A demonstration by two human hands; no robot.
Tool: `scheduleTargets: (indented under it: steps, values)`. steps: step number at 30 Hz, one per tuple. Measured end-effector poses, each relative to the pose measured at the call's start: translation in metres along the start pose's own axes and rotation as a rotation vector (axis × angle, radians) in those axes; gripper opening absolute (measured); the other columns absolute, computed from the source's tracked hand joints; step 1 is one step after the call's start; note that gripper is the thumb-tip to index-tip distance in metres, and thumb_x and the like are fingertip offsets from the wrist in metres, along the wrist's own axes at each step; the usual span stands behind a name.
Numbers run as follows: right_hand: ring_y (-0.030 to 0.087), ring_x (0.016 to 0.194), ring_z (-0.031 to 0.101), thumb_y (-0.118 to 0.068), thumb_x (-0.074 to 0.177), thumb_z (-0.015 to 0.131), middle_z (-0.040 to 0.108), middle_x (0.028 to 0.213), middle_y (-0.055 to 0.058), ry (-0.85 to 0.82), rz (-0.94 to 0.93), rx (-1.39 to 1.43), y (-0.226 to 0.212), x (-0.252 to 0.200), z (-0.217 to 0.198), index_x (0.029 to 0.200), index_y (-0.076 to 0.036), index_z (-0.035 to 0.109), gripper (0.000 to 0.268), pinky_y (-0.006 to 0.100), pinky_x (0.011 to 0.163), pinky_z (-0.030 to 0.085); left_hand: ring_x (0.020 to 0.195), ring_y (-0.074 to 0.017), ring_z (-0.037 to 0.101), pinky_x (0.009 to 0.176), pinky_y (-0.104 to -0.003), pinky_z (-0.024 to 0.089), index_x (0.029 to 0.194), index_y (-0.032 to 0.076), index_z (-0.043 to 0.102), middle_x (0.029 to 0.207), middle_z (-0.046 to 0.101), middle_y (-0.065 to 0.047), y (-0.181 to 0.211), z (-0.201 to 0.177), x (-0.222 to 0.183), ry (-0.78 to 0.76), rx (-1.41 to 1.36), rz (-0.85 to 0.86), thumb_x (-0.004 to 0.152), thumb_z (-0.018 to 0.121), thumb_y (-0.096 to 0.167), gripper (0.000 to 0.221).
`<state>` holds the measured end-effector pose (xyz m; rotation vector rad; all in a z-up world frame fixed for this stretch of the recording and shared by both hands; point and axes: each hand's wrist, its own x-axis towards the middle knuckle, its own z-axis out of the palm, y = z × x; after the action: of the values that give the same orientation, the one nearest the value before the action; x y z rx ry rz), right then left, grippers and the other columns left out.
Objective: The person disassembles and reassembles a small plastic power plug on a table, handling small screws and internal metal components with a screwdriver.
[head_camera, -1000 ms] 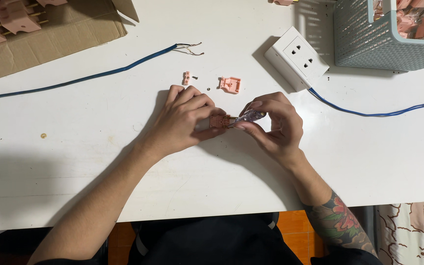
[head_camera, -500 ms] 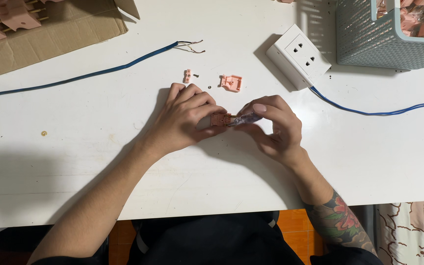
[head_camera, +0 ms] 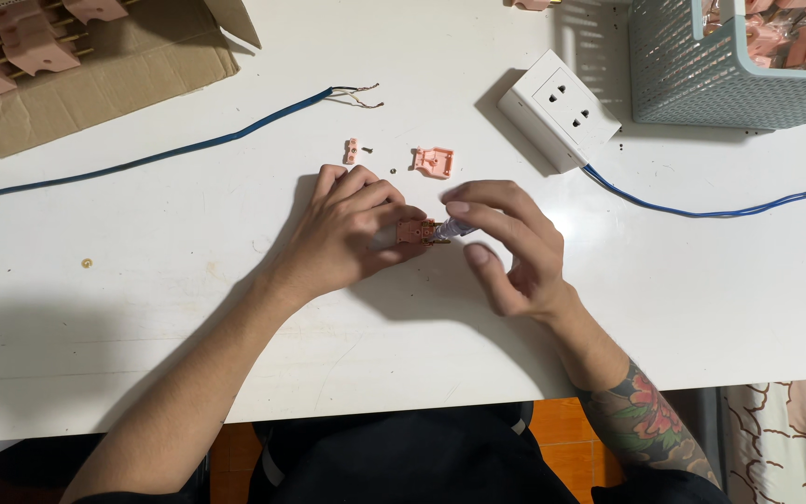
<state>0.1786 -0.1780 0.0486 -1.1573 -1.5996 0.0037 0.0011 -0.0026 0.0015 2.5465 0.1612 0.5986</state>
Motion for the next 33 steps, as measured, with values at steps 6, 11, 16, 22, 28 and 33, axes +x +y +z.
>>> scheduleTargets:
  steps: [6, 11, 16, 22, 28, 33]
  values:
    - [0.035, 0.089, 0.077, 0.004, 0.097, 0.087, 0.071, 0.103, 0.019, 0.034, -0.004, -0.016, 0.026, -0.030, -0.002, 0.135, 0.004, 0.077, 0.039, 0.050, 0.082, 0.067, 0.112, -0.0201, 0.063, 0.105, -0.047, 0.039, 0.123, 0.024, 0.085, 0.106, 0.076, 0.004, -0.001, -0.007, -0.001, -0.039, -0.035, -0.002, 0.098, 0.090, 0.053, 0.039]
    - [0.035, 0.089, 0.075, 0.001, 0.100, 0.085, 0.072, 0.106, 0.022, 0.168, 0.045, 0.006, 0.030, -0.028, -0.008, 0.128, 0.007, 0.072, 0.031, 0.047, 0.081, 0.064, 0.115, -0.0196, 0.065, 0.107, -0.045, 0.042, 0.129, 0.024, 0.084, 0.112, 0.077, 0.004, 0.001, -0.017, 0.001, -0.052, -0.064, -0.020, 0.096, 0.092, 0.055, 0.046]
    - [0.029, 0.096, 0.071, 0.002, 0.115, 0.072, 0.065, 0.114, 0.022, 0.440, 0.206, 0.062, 0.049, -0.025, -0.024, 0.137, 0.011, 0.055, 0.029, 0.043, 0.088, 0.062, 0.119, -0.0136, 0.069, 0.106, -0.040, 0.048, 0.138, 0.035, 0.081, 0.119, 0.077, 0.014, -0.050, -0.020, -0.001, 0.092, -0.083, -0.081, 0.094, 0.091, 0.061, 0.052]
    - [0.012, 0.097, 0.065, -0.009, 0.122, 0.068, 0.065, 0.109, 0.008, 0.535, 0.344, 0.073, 0.055, -0.021, -0.023, 0.148, 0.002, 0.057, 0.030, 0.031, 0.088, 0.058, 0.123, -0.0219, 0.069, 0.111, -0.046, 0.042, 0.143, 0.023, 0.066, 0.134, 0.079, 0.002, -0.055, -0.048, 0.008, 0.031, -0.033, -0.265, 0.104, 0.087, 0.036, 0.046]
    - [0.015, 0.090, 0.067, -0.009, 0.119, 0.072, 0.068, 0.102, 0.013, 0.534, 0.403, 0.086, 0.051, -0.020, -0.018, 0.148, 0.001, 0.059, 0.033, 0.033, 0.084, 0.062, 0.121, -0.0181, 0.070, 0.112, -0.046, 0.040, 0.141, 0.024, 0.062, 0.128, 0.084, 0.003, -0.050, -0.039, 0.010, -0.018, 0.039, -0.261, 0.110, 0.079, 0.037, 0.038]
    - [0.016, 0.090, 0.069, -0.010, 0.118, 0.072, 0.068, 0.102, 0.014, 0.542, 0.403, 0.076, 0.053, -0.022, -0.022, 0.147, 0.001, 0.059, 0.034, 0.034, 0.085, 0.063, 0.104, -0.0186, 0.068, 0.101, -0.039, 0.046, 0.122, 0.024, 0.074, 0.124, 0.082, 0.010, -0.011, -0.011, 0.003, 0.233, -0.160, -0.085, 0.097, 0.093, 0.032, 0.032]
